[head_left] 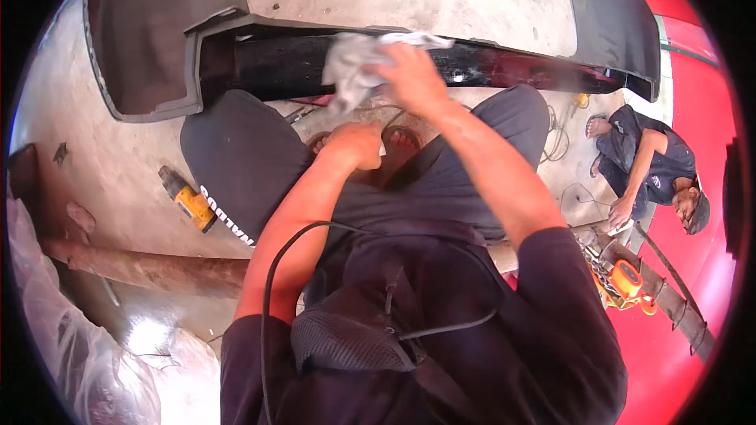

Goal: Repairing a black car bumper using a heat gun, sandpaper, and cloth.

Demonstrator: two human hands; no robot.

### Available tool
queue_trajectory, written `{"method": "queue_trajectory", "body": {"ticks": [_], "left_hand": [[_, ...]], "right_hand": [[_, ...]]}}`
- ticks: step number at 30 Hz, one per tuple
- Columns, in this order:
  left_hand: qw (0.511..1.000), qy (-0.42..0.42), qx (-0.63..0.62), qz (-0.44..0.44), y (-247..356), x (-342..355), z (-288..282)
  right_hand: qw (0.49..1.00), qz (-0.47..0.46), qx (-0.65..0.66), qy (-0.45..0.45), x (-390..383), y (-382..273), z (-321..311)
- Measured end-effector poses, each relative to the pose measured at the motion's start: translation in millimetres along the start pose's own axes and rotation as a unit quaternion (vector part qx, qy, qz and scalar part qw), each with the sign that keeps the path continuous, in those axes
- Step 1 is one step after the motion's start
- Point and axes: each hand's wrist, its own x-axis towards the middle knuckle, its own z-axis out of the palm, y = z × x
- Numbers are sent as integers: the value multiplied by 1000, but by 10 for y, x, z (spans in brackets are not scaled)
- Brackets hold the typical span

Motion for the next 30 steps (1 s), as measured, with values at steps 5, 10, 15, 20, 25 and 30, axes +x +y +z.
{"method": "queue_trajectory", "body": {"ticks": [5,10,15,20,25,30], "left_hand": [[1000,6,16,7,77,3,-60],[999,14,33,23,156,12,-76],[990,-119,74,-13,307,114,-159],[991,70,31,110,-439,759,748],[999,-40,23,-9,58,203,50],[999,-8,43,5,-12,68,23]], "right_hand": [[952,297,-29,69,-405,563,-184],[906,418,31,53,-169,426,82],[939,292,166,68,451,-534,193],[977,134,166,7,917,-1331,313],[997,47,55,22,647,-822,296],[996,86,-5,28,60,-79,-22]]}}
